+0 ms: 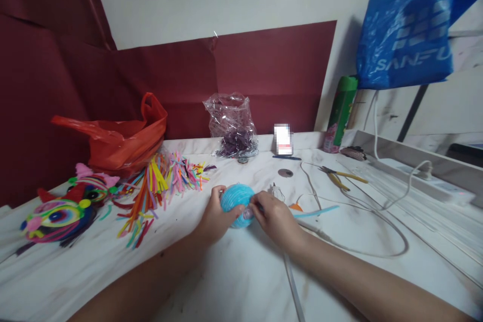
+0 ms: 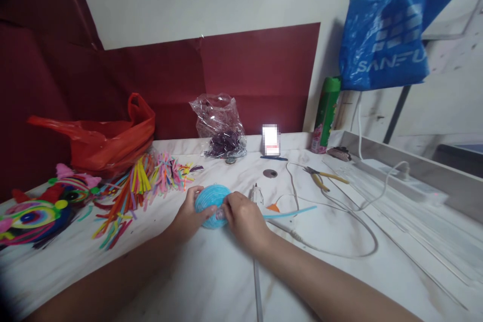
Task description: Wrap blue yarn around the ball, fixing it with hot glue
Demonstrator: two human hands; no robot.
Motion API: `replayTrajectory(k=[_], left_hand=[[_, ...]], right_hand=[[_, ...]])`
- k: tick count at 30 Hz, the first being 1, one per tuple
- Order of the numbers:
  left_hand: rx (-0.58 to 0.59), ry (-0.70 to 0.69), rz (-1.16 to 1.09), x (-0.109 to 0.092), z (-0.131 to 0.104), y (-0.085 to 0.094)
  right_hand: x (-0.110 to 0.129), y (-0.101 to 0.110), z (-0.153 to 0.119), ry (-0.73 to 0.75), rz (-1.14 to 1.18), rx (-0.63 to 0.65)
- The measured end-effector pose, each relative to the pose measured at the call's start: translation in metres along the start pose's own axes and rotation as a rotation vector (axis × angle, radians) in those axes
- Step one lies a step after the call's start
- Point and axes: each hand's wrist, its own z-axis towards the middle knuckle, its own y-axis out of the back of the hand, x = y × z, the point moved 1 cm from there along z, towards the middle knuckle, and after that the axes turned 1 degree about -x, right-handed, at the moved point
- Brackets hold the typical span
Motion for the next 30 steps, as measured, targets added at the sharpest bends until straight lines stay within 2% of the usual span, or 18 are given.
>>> replayTrajectory(k=[4, 10, 18, 24, 30], left_hand=[[0.031, -0.051, -0.020, 0.0008, 0.0012, 0.0021], [0.059, -0.049, -0.020, -0.0004, 0.0023, 0.0034], [0.048, -0.074, 0.005, 0.0003, 0.0058, 0.0071], [0.072, -0.035, 0.035, -0.0011, 0.0054, 0.0061], [0.082, -0.027, 0.047, -0.0025, 0.0072, 0.0089]], right_hand=[[0.0006, 0.0024, 0.0010, -0.012, 0.005, -0.003], [0.0019, 0.0030, 0.0007, -0.031, 0.007, 0.016], [0.0038, 0.0043, 0.0003, 0.003, -0.007, -0.001], [0.0057, 0.0023, -0.0011, 0.018, -0.040, 0.020], [0.0018, 0.0021, 0.0000, -0.008, 0.075, 0.022]])
